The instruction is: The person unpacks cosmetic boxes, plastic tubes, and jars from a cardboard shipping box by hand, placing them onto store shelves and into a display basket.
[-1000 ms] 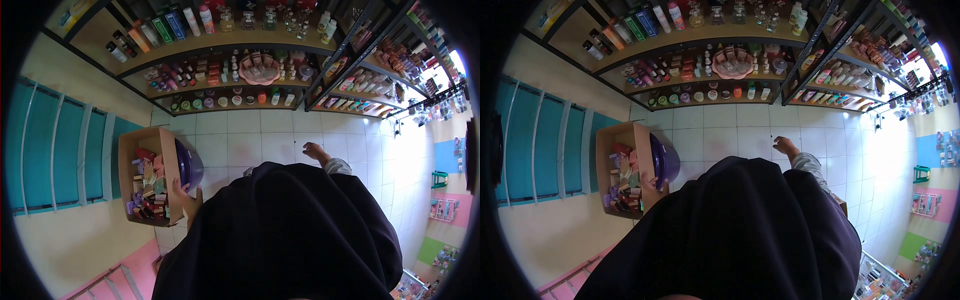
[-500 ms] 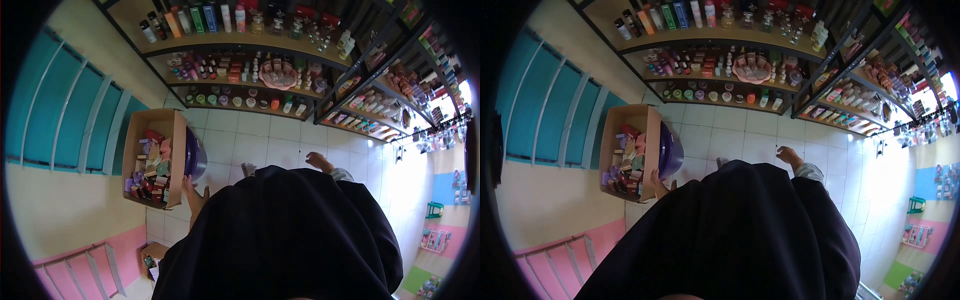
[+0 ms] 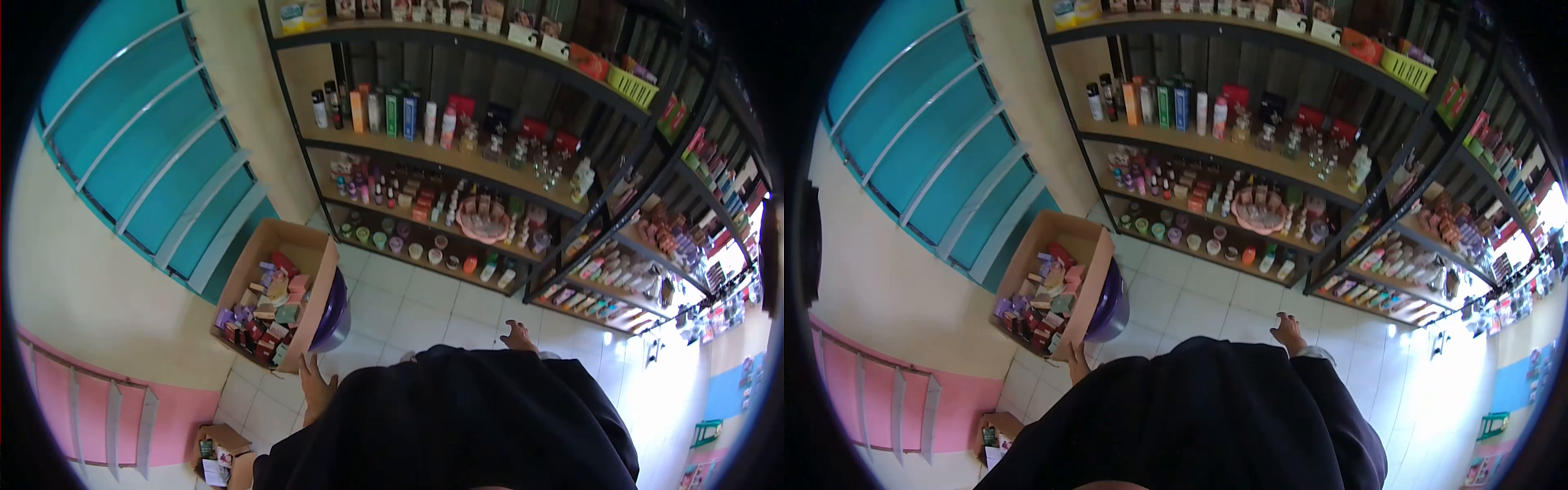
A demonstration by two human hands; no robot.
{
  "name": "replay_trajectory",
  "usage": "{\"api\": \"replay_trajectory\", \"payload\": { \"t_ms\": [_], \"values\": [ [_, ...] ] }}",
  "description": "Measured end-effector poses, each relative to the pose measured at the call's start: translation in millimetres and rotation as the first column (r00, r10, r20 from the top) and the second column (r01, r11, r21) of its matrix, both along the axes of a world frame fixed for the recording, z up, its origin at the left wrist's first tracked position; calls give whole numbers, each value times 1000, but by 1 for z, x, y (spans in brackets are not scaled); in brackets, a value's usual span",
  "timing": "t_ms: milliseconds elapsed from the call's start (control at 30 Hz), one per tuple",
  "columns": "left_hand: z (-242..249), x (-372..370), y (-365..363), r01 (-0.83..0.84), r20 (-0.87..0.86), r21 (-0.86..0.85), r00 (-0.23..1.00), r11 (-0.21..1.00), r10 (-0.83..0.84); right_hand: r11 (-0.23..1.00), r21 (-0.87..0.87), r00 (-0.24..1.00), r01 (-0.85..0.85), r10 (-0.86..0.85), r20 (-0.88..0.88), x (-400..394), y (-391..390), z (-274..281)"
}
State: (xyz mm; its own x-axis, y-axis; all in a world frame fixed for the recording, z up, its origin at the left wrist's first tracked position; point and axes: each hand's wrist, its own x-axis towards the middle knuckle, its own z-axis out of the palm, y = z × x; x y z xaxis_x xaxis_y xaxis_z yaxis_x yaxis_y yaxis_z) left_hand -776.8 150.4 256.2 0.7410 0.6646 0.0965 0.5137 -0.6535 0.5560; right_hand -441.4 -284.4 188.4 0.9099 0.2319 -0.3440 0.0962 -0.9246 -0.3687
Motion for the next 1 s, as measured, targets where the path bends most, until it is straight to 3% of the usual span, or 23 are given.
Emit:
{"api": "replay_trajectory", "payload": {
  "t_ms": [233, 467, 567, 633, 700, 800, 1000],
  "values": [
    [-9, -6, 4, -51, 62, -12, 997, 999, 52, 965, 236, 951, -116, 39, 307, 43, 72, 74],
    [-38, 4, 14, -56, 7, -61, 998, 997, 57, 851, 353, 797, -388, 118, 592, 64, 123, 155],
    [-115, 16, 42, -121, 86, 71, 990, 990, 115, 831, 406, 817, -380, 95, 569, 64, 133, 184],
    [-105, 22, 39, -86, 83, 41, 993, 995, 82, 830, 385, 772, -404, 84, 630, 65, 137, 195],
    [-40, 25, 14, -44, 53, 25, 998, 999, 43, 831, 397, 787, -390, 77, 612, 60, 140, 205],
    [-23, 28, 12, 15, 77, -66, 997, 998, -10, 812, 425, 784, -400, 63, 618, 56, 145, 210],
    [-5, 18, 10, -47, 68, -104, 996, 993, 54, 727, 536, 823, -429, 71, 563, 39, 163, 229]
  ]
}}
